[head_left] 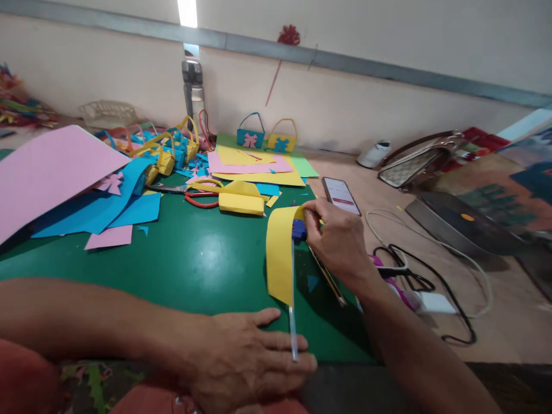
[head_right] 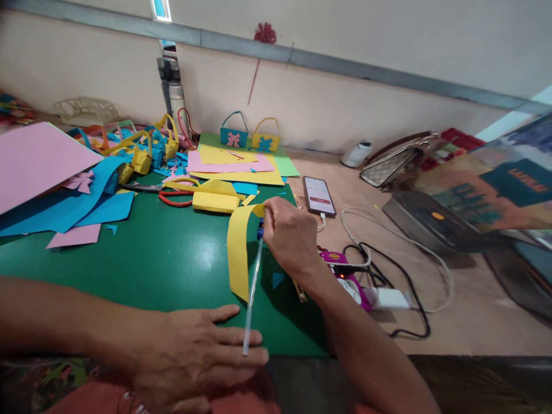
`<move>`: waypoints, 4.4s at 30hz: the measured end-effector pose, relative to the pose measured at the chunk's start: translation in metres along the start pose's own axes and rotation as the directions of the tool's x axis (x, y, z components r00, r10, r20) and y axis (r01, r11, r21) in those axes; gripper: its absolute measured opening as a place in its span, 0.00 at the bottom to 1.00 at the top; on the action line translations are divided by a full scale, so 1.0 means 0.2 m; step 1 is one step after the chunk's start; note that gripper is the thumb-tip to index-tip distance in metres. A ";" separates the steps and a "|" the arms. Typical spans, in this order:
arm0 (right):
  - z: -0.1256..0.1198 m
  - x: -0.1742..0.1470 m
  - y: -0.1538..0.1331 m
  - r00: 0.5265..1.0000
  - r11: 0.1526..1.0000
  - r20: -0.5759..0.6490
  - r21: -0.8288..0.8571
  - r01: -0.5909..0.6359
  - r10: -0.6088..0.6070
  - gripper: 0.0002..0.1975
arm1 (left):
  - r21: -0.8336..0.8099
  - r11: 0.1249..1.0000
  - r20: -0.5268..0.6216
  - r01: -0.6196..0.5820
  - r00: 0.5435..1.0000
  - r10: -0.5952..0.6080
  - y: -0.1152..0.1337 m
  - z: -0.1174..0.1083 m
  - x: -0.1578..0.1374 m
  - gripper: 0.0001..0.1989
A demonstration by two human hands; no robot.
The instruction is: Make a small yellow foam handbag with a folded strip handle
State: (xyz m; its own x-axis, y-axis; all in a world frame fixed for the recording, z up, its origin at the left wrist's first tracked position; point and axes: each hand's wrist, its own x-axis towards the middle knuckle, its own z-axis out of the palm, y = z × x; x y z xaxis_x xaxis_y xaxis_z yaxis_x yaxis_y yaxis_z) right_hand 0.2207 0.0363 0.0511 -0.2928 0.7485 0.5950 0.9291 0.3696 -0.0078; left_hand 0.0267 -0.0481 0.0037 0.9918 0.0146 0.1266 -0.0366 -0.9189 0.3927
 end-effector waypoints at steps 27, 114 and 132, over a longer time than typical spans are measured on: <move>-0.02 -0.05 -0.09 0.975 0.976 -0.042 -0.049 0.214 -0.216 0.11 | 0.308 0.061 -0.470 0.949 0.207 -0.858 -0.07 -0.01 -0.86 0.28; 0.14 -0.17 -0.23 0.839 0.925 0.511 0.379 -0.025 -0.187 0.11 | -0.187 0.603 -0.157 0.775 0.583 -0.797 -0.32 -0.22 -0.47 0.10; 0.18 -0.17 -0.24 0.880 0.951 0.445 0.310 0.021 -0.165 0.12 | -0.005 0.560 -0.132 0.829 0.554 -0.822 -0.32 -0.25 -0.46 0.13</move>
State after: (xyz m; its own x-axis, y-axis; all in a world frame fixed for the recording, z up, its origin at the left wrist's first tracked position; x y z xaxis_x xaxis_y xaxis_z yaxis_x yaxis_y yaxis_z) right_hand 0.1771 0.0135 0.0027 -0.5112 0.8430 0.1672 0.8070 0.5378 -0.2440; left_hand -0.0686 0.0288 0.0117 0.5636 0.8154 -0.1320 0.8008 -0.5001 0.3296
